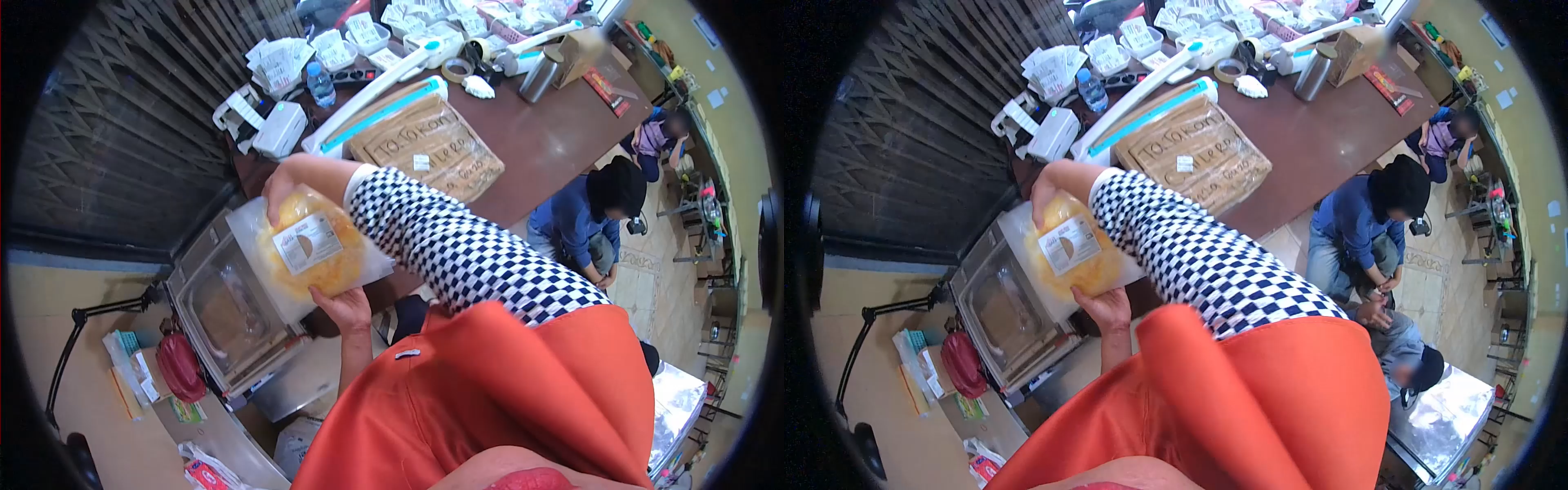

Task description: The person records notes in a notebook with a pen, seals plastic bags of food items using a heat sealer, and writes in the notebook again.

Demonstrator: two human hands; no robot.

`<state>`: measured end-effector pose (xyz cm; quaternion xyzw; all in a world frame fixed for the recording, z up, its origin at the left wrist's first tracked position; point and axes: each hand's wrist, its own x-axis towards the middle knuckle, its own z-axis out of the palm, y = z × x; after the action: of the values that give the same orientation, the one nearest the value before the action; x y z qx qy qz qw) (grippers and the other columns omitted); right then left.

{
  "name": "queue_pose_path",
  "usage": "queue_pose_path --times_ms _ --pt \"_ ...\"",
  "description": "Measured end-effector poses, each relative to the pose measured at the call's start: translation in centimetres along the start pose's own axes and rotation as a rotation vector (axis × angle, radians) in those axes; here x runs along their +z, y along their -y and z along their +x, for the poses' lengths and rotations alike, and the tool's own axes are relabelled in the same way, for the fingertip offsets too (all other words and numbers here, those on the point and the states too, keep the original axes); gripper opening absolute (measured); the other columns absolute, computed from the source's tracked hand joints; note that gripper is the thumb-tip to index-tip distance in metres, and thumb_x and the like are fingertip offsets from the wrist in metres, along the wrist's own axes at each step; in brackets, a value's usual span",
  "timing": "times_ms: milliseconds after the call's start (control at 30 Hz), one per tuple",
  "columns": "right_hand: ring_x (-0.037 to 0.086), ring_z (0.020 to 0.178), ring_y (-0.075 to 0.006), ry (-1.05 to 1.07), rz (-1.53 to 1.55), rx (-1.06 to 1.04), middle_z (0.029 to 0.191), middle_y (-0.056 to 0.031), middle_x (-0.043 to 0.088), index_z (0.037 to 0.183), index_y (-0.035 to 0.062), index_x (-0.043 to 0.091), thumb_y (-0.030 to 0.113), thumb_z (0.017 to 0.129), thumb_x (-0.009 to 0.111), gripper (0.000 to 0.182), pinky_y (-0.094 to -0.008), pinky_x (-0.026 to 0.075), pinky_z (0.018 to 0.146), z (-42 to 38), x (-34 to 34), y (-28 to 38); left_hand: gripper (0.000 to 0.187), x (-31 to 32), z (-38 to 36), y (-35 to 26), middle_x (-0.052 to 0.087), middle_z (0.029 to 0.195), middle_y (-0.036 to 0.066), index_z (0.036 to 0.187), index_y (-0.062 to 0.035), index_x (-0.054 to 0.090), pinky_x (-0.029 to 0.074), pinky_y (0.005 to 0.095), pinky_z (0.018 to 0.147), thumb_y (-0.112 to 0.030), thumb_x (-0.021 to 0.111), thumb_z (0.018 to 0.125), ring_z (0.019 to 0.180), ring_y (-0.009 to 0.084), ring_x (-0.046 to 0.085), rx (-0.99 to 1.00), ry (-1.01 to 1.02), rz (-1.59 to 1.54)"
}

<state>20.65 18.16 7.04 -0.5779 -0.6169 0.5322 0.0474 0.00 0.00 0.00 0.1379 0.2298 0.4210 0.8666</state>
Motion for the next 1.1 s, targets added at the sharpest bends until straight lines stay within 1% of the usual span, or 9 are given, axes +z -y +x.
queue_pose_path --times_ms 267,367,433,567,633,700,767,900,1100 --pt "0.051 0.112 -0.0283 -0.087 -0.130 -0.057 0.126 -0.0135 0.049 0.125 0.0035 0.047 0.046 0.051 0.076 0.091 -0.0391 0.043 0.089 0.2 1.2 -4.3 0.073 -0.9 0.1 -0.6 0.027 0.140 0.013 0.138 -0.0088 0.023 0.028 0.0393 0.101 -0.049 0.052 0.084 0.125 0.0293 0.033 -0.322 -0.484 0.500" --pt "0.051 0.109 -0.0307 -0.428 -0.330 0.061 0.119 -0.0125 0.053 0.128 0.0094 0.042 0.048 0.050 0.076 0.093 -0.0444 0.039 0.088 -2.1 1.9 -3.1 0.082 -0.1 -0.9 -1.3 0.017 0.143 0.021 0.139 -0.0037 0.017 0.023 0.0448 0.102 -0.048 0.056 0.081 0.129 0.0328 0.025 0.160 -0.526 1.076" --pt "0.053 0.102 -0.0321 -0.720 -0.412 -0.060 0.110 -0.0114 0.054 0.122 0.0107 0.046 0.045 0.054 0.076 0.082 -0.0458 0.038 0.085 -3.3 3.6 -3.3 0.088 0.0 -1.1 -1.2 0.006 0.143 0.029 0.140 -0.0005 0.012 0.015 0.0536 0.103 -0.050 0.054 0.080 0.132 0.0346 0.017 0.942 -0.315 1.812" --pt "0.052 0.103 -0.0295 -0.920 -0.326 -0.273 0.111 -0.0120 0.051 0.116 0.0127 0.050 0.033 0.063 0.074 0.061 -0.0418 0.041 0.083 -8.4 4.7 -4.3 0.083 3.2 2.0 -0.3 0.002 0.146 0.023 0.142 -0.0056 0.009 0.008 0.0588 0.103 -0.052 0.046 0.083 0.135 0.0334 0.011 0.927 -0.024 2.433" --pt "0.059 0.086 -0.0250 -0.943 0.018 -0.475 0.104 -0.0124 0.055 0.107 0.0085 0.055 0.021 0.070 0.070 0.041 -0.0377 0.046 0.074 -13.9 4.9 -5.4 0.079 5.0 4.4 -0.1 0.003 0.148 0.015 0.142 -0.0106 0.010 0.006 0.0608 0.103 -0.057 0.038 0.085 0.136 0.0328 0.007 0.184 0.264 2.782" --pt "0.061 0.058 -0.0170 -1.190 0.224 -0.624 0.074 -0.0082 0.063 0.093 0.0038 0.060 0.010 0.076 0.064 0.018 -0.0288 0.048 0.053 -20.1 5.0 -8.1 0.075 5.9 5.6 0.0 0.007 0.149 0.009 0.142 -0.0137 0.015 0.008 0.0597 0.103 -0.058 0.035 0.086 0.136 0.0326 0.008 0.224 0.214 2.794" --pt "0.057 0.055 -0.0045 -1.233 0.595 -0.240 0.068 -0.0013 0.063 0.087 0.0050 0.063 0.017 0.083 0.062 0.012 -0.0206 0.043 0.042 -29.1 4.8 -9.6 0.078 8.0 6.3 -0.2 0.008 0.149 0.012 0.141 -0.0105 0.016 0.008 0.0590 0.104 -0.061 0.032 0.085 0.136 0.0317 0.009 -0.032 -0.016 2.780" --pt "0.052 0.052 -0.0048 -1.914 1.001 -0.013 0.064 -0.0013 0.060 0.074 0.0032 0.060 0.014 0.082 0.064 0.013 -0.0218 0.042 0.046 -40.3 6.5 -23.3 0.080 9.9 7.6 2.3 0.008 0.148 0.014 0.141 -0.0076 0.015 0.009 0.0587 0.104 -0.062 0.032 0.085 0.136 0.0322 0.009 -0.196 -0.175 2.842" --pt "0.058 0.053 -0.0075 -2.104 0.695 0.710 0.068 -0.0029 0.061 0.084 0.0017 0.064 0.015 0.086 0.055 0.017 -0.0212 0.044 0.045 -55.5 7.1 -45.3 0.089 14.3 9.3 16.3 0.007 0.148 0.017 0.142 -0.0077 0.007 0.009 0.0592 0.103 -0.064 0.039 0.081 0.137 0.0322 0.005 0.197 0.465 2.691"
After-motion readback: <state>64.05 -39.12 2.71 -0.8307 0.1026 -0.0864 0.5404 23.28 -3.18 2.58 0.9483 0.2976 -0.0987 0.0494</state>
